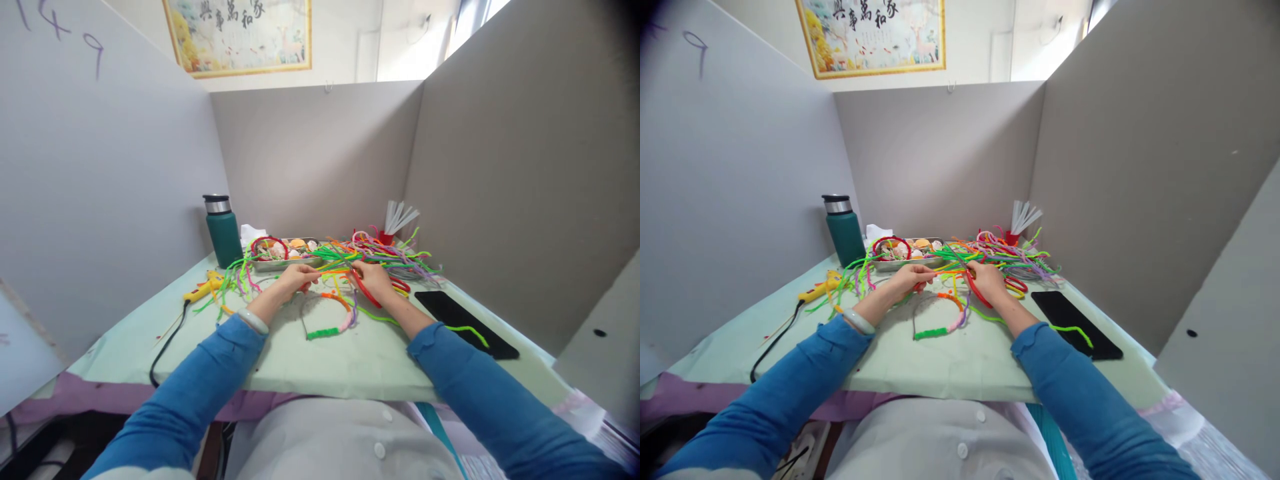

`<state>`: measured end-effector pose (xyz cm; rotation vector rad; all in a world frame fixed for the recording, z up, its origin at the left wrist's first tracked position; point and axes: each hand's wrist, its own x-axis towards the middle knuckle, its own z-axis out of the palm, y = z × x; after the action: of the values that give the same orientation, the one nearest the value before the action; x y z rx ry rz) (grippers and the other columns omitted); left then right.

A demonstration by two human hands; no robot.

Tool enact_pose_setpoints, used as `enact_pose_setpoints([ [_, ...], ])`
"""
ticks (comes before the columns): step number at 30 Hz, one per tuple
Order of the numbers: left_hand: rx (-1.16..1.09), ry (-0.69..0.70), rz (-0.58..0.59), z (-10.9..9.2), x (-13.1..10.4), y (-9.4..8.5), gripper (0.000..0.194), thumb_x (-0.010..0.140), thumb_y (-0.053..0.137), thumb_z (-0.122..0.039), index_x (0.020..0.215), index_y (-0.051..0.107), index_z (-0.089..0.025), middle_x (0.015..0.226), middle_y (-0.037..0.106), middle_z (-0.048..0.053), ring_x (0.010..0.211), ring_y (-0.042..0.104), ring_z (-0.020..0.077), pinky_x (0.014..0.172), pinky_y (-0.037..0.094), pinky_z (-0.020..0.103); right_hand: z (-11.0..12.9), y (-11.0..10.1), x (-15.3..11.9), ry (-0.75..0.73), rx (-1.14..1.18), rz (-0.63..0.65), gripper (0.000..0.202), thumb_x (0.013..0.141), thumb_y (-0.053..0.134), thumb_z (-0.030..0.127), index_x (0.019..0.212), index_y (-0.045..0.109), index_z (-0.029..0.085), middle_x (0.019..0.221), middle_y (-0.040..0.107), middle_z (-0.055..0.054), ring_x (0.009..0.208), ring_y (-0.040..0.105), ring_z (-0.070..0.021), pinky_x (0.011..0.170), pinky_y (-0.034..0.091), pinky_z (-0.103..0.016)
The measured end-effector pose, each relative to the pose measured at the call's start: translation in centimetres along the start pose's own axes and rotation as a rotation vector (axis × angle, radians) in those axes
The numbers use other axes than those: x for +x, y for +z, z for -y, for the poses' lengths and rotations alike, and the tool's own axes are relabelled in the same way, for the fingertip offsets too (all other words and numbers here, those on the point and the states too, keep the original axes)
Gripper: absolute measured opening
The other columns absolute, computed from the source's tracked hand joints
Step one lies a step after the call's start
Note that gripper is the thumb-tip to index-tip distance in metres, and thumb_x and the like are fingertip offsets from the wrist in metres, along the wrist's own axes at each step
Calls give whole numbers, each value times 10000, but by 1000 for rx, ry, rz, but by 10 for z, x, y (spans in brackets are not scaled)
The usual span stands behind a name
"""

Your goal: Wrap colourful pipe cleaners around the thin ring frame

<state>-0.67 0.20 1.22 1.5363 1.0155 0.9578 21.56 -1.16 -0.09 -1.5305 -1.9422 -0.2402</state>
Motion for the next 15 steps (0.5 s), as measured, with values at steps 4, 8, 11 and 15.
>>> enact_pose_setpoints([
  [4,-96,17,39,-2,-1,1,227,598,688,-195,790,617,-97,653,584,23,459,440,50,439,368,204,-5,2,1,6,0,-8,299,774,451,379,924,644,206,736,669,-46,654,572,-170,563,321,-232],
  [8,-108,-1,-7,-4,-2,2,209,593,688,-158,778,617,-92,681,595,32,467,443,49,439,363,203,-8,4,0,-3,-8,21,321,779,464,419,961,638,220,784,676,-44,682,583,-173,559,325,-232],
  [11,-108,3,-70,-6,-2,2,154,614,662,-144,745,603,-88,660,577,28,451,434,49,424,353,204,-7,2,-1,-18,-12,60,369,779,475,470,1034,616,244,833,681,-42,719,592,-183,572,335,-237],
  [15,-132,7,-133,-8,-1,1,124,625,618,-120,738,568,-112,553,480,-27,408,386,43,402,336,196,-3,-2,-2,-40,12,83,436,790,460,514,1131,563,262,960,670,-43,826,598,-197,625,360,-245],
])
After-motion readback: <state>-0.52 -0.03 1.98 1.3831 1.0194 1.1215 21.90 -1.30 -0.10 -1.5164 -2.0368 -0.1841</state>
